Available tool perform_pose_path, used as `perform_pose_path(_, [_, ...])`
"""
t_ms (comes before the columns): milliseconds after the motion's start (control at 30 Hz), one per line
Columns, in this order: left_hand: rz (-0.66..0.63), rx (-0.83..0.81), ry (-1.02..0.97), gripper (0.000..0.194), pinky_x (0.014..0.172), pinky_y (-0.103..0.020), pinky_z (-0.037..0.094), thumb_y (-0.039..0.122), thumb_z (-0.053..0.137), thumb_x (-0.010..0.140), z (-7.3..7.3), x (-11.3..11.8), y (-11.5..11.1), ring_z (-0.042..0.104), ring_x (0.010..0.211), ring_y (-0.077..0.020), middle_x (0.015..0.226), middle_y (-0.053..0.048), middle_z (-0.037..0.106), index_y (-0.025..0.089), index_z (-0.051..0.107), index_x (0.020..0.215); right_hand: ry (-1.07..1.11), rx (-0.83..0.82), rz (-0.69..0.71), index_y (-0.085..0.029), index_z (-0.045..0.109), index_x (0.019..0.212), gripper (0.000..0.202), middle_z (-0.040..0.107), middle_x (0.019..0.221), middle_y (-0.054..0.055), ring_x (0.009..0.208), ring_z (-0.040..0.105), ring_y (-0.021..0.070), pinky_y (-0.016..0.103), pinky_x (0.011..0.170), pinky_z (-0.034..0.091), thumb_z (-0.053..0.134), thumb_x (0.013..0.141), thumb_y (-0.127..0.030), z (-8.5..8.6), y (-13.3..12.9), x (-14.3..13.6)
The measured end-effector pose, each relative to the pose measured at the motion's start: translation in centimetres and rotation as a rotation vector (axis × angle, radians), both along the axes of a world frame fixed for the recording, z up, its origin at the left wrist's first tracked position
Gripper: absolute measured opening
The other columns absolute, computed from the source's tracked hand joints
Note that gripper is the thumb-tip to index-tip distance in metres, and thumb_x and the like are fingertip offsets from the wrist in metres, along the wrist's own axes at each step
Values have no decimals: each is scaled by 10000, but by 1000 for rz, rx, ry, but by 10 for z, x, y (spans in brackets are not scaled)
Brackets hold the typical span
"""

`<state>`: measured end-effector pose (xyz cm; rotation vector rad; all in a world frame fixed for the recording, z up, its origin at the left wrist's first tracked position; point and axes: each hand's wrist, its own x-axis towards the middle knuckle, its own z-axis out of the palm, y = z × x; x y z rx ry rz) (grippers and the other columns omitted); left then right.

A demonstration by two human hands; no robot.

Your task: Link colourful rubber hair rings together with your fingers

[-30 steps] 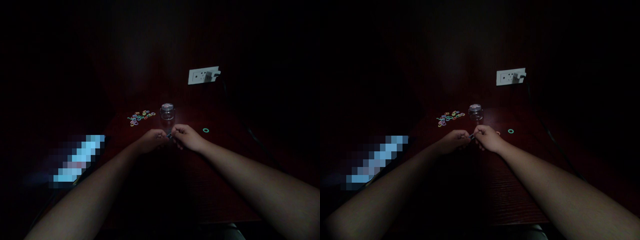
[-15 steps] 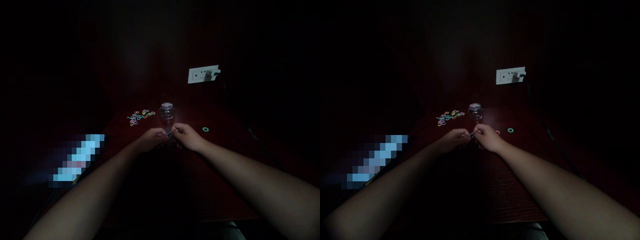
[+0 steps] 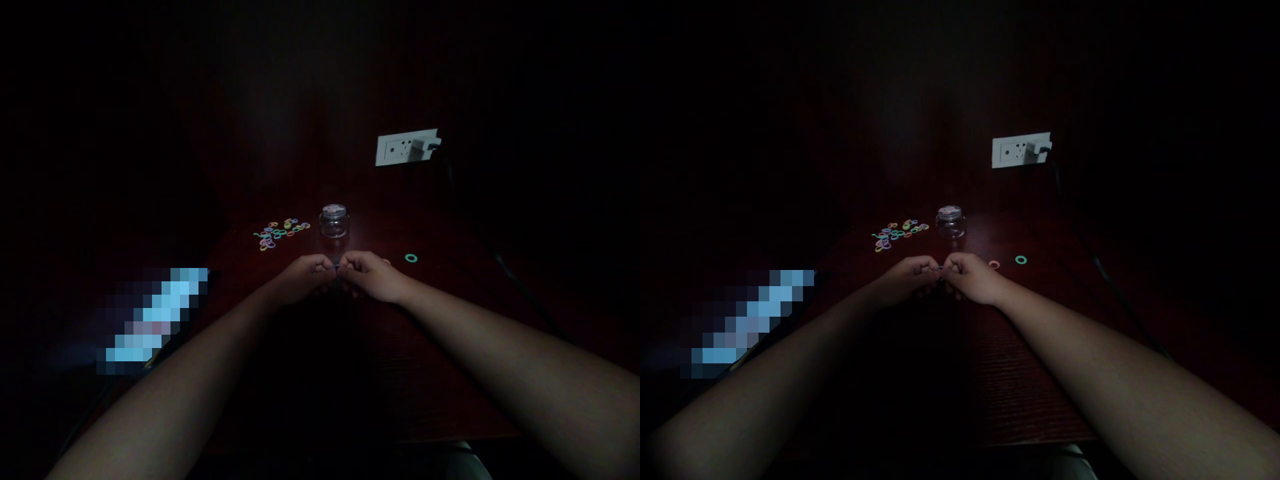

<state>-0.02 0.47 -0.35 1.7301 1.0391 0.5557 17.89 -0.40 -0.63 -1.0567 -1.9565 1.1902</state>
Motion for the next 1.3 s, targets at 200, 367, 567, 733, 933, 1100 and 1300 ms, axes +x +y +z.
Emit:
perform_pose_path(200, [19, -15, -32, 210, 448, -149, 378, 344, 512, 790, 1, 0, 0, 498, 538, -52, 676, 14, 533, 138, 509, 828, -27, 15, 9, -164, 475, 716, 139, 556, 561, -29, 435, 498, 66, 167, 395, 338, 486, 802, -273, 1, -1, -1])
perform_pose_path(367, [56, -10, -33, 194, 422, -147, 376, 331, 514, 783, 2, 1, 0, 495, 510, -50, 672, 19, 524, 141, 506, 823, -36, 11, 21, -163, 476, 713, 166, 552, 553, -26, 440, 502, 71, 172, 395, 339, 496, 797, -304, -1, -1, 0])
perform_pose_path(567, [58, -29, -57, 178, 414, -141, 371, 311, 520, 777, 1, 0, 2, 495, 494, -45, 671, 18, 522, 138, 500, 812, -44, 1, 51, -164, 475, 704, 145, 553, 545, -27, 453, 505, 71, 174, 412, 357, 521, 776, -281, -3, 0, 2])
perform_pose_path(733, [57, -32, -64, 179, 423, -140, 369, 311, 518, 775, 0, -1, 2, 494, 508, -47, 669, 16, 519, 137, 505, 811, -35, -3, 52, -158, 486, 715, 140, 554, 545, -24, 451, 503, 67, 163, 396, 338, 509, 785, -277, -3, 1, 2])
perform_pose_path(933, [29, -34, -31, 188, 446, -144, 376, 312, 516, 776, 3, -1, 0, 491, 532, -52, 659, 11, 521, 126, 511, 797, -33, -7, 14, -161, 487, 716, 172, 563, 552, -26, 431, 499, 65, 165, 383, 331, 523, 783, -315, 1, -1, 0])
perform_pose_path(1100, [19, -29, -35, 186, 443, -139, 371, 310, 512, 782, 4, 0, -1, 485, 524, -47, 650, 16, 514, 124, 513, 786, -43, -2, 16, -160, 488, 715, 161, 557, 548, -27, 437, 497, 66, 164, 386, 332, 519, 783, -302, 1, -1, 0])
perform_pose_path(1300, [51, -24, -46, 187, 422, -147, 374, 319, 524, 767, 2, -1, 0, 483, 485, -42, 657, 24, 510, 137, 516, 805, -37, 2, 57, -156, 489, 705, 139, 539, 525, -30, 450, 488, 65, 165, 399, 333, 501, 780, -272, -2, 0, 1])
